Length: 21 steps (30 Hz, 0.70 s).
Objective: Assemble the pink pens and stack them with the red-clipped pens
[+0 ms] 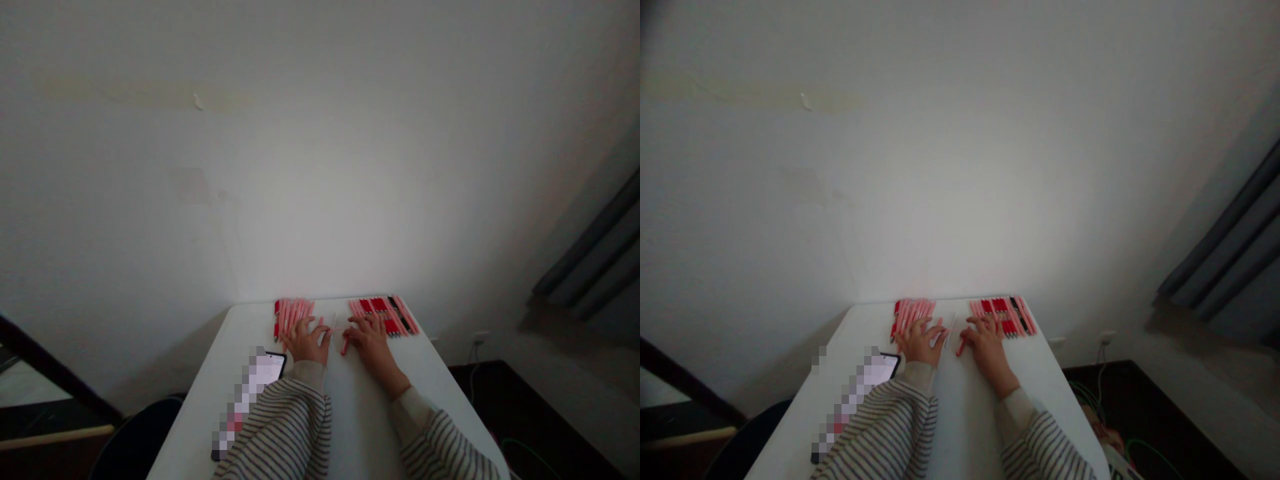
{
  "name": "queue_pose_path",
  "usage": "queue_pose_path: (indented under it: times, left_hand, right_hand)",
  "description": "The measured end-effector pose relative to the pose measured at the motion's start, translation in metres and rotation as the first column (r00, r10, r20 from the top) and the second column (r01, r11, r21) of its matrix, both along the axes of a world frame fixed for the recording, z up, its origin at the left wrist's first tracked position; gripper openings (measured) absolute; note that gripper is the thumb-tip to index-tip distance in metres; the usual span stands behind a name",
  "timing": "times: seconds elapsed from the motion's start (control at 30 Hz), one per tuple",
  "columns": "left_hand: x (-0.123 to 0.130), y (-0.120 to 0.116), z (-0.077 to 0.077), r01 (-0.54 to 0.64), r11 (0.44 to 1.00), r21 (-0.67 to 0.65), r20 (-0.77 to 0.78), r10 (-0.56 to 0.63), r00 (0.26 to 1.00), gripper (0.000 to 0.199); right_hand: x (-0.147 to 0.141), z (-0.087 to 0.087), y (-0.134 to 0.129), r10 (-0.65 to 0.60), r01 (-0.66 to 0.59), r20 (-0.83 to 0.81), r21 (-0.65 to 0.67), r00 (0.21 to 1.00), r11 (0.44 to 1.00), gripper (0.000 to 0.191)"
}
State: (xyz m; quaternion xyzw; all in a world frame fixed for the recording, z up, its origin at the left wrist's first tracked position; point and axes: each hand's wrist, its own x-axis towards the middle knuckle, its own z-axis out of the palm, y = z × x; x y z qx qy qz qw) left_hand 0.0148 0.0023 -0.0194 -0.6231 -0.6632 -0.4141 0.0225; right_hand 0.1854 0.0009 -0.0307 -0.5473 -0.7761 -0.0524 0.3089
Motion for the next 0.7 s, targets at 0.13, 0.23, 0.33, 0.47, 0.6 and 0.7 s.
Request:
queue_pose_path:
  times: [0.13,0.23,0.33,0.47,0.6,0.7]
  left_hand:
    - [-0.001,0.000,0.001,0.002,1.000,0.009,-0.004,-0.002,1.000,0.006]
    - [-0.001,0.000,0.000,0.002,0.999,0.032,-0.003,-0.002,1.000,0.006]
    - [-0.002,0.002,-0.003,-0.010,0.999,0.043,-0.010,0.011,1.000,0.007]
    - [-0.002,0.003,-0.006,-0.015,0.999,0.046,-0.019,0.016,1.000,0.008]
    - [-0.001,0.003,-0.006,-0.026,0.998,0.059,-0.015,0.027,1.000,0.007]
    - [-0.001,0.003,-0.006,-0.021,0.996,0.081,-0.018,0.023,1.000,0.006]
  right_hand:
    - [0.002,-0.003,0.001,0.024,-0.024,-0.009,0.030,1.000,0.999,0.011]
    - [0.003,-0.004,0.002,0.045,-0.044,-0.016,0.059,0.999,0.997,0.010]
    - [0.005,-0.003,0.001,0.068,-0.064,-0.046,0.086,0.997,0.994,0.009]
    - [0.009,-0.001,-0.001,0.075,-0.061,-0.128,0.114,0.989,0.992,0.010]
    - [0.014,-0.007,0.003,0.014,0.029,-0.243,0.170,0.970,0.985,0.014]
    - [0.018,-0.014,0.007,-0.030,0.088,-0.283,0.195,0.959,0.977,0.017]
